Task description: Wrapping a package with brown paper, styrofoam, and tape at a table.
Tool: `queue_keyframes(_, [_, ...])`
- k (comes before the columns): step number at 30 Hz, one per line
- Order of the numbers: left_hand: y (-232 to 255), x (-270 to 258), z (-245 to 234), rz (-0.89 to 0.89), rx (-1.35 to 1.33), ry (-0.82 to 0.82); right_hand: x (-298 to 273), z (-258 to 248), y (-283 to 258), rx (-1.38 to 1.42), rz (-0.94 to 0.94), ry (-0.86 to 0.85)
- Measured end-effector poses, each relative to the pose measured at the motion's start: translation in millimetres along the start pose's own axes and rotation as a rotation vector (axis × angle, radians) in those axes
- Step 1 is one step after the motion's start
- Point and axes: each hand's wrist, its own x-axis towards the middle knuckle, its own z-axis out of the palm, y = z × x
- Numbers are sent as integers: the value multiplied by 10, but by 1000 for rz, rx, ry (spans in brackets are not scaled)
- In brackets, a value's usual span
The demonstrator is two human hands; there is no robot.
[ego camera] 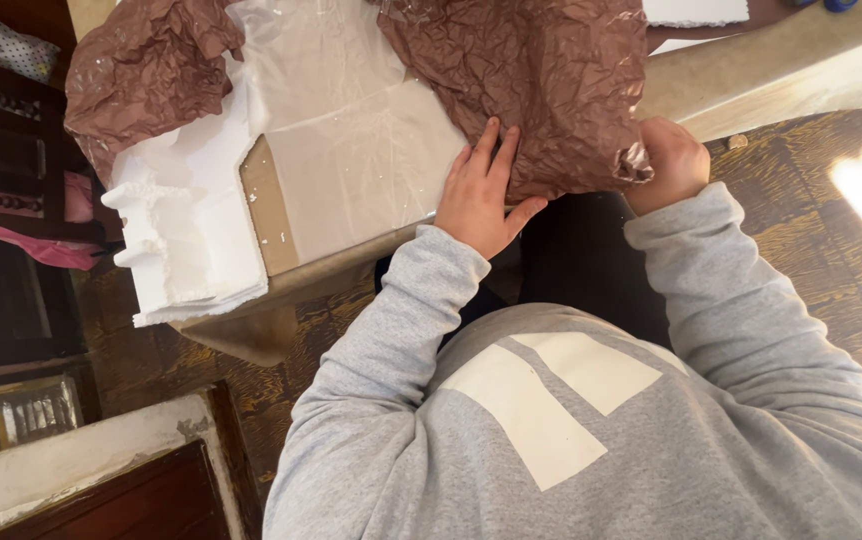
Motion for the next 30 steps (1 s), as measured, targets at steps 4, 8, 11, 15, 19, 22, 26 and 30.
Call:
queue_keyframes(4, [0,-3,16,-8,9,-5,31,-24,-7,-25,-37,-48])
queue_keyframes(8, [-11,0,38,-3,28,3,73,-25,-70,-108,-111,0])
queue_keyframes(11, [-15,0,46,-5,43,7,87,10,-146,-66,42,11])
queue_keyframes(15, [4,17,61,-5,34,4,-64,183,17,121,232,13])
queue_keyframes(19, [22,3,50,-16,56,-2,-324,321,215,594,317,0])
queue_keyframes(22, [55,14,30,-32,62,-5,-479,211,203,670,209,23])
queue_keyframes(26, [223,83,-17,-96,82,-17,-404,-28,23,549,-59,50])
queue_keyframes(30, [365,166,60,-184,133,-29,-445,89,91,569,-31,131])
